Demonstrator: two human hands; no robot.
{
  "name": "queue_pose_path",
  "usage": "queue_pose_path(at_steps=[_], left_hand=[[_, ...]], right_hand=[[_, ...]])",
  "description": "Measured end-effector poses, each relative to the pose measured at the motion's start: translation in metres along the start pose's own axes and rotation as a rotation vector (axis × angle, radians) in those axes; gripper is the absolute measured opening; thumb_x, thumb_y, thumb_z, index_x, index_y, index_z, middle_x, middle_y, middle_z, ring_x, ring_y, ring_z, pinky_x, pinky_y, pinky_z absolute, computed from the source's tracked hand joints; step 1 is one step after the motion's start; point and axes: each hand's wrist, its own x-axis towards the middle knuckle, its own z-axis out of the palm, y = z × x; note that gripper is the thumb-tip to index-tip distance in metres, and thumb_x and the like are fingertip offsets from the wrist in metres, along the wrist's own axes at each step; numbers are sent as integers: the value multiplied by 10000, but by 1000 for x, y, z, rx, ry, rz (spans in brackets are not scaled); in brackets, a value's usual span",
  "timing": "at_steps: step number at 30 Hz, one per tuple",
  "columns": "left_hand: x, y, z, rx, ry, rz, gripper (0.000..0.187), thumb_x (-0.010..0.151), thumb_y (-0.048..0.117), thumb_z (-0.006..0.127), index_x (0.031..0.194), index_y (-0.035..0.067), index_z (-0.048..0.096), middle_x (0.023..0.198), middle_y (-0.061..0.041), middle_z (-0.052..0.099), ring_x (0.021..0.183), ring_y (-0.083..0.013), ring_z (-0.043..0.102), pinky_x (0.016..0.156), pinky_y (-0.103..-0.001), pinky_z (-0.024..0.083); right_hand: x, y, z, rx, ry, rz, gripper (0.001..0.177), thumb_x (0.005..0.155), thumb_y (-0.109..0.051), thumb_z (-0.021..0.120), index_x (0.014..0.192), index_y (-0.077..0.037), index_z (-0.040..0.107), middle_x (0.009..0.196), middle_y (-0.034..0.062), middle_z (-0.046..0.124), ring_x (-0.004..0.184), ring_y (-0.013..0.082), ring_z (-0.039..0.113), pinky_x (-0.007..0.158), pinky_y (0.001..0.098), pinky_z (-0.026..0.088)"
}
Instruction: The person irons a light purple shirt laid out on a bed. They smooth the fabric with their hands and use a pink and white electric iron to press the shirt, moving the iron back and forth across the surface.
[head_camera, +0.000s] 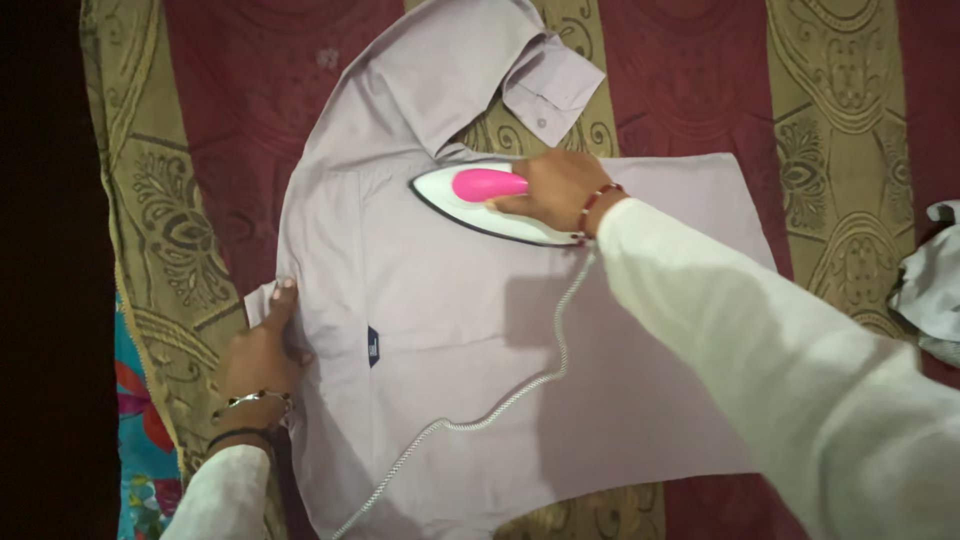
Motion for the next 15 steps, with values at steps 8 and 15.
queue_pose_path(at_steps=[8,15], left_hand=[[0,0,6,-3,74,6,977,763,177,868,1567,459,390,1036,-206,734,962,-401,722,842,-509,567],[4,2,6,21,31,-5,988,777,186,864,1587,464,370,1019,-174,762,986,-403,721,871,-519,565]], right_hand=[[36,-17,3,-13,99,-143,574,837,-649,673,997,-105,761,895,168,737,870,377,693,749,522,515],[51,-26,9,-2,104,-203,572,876,-637,666,1031,-93,752,886,170,742,859,381,700,779,513,530]])
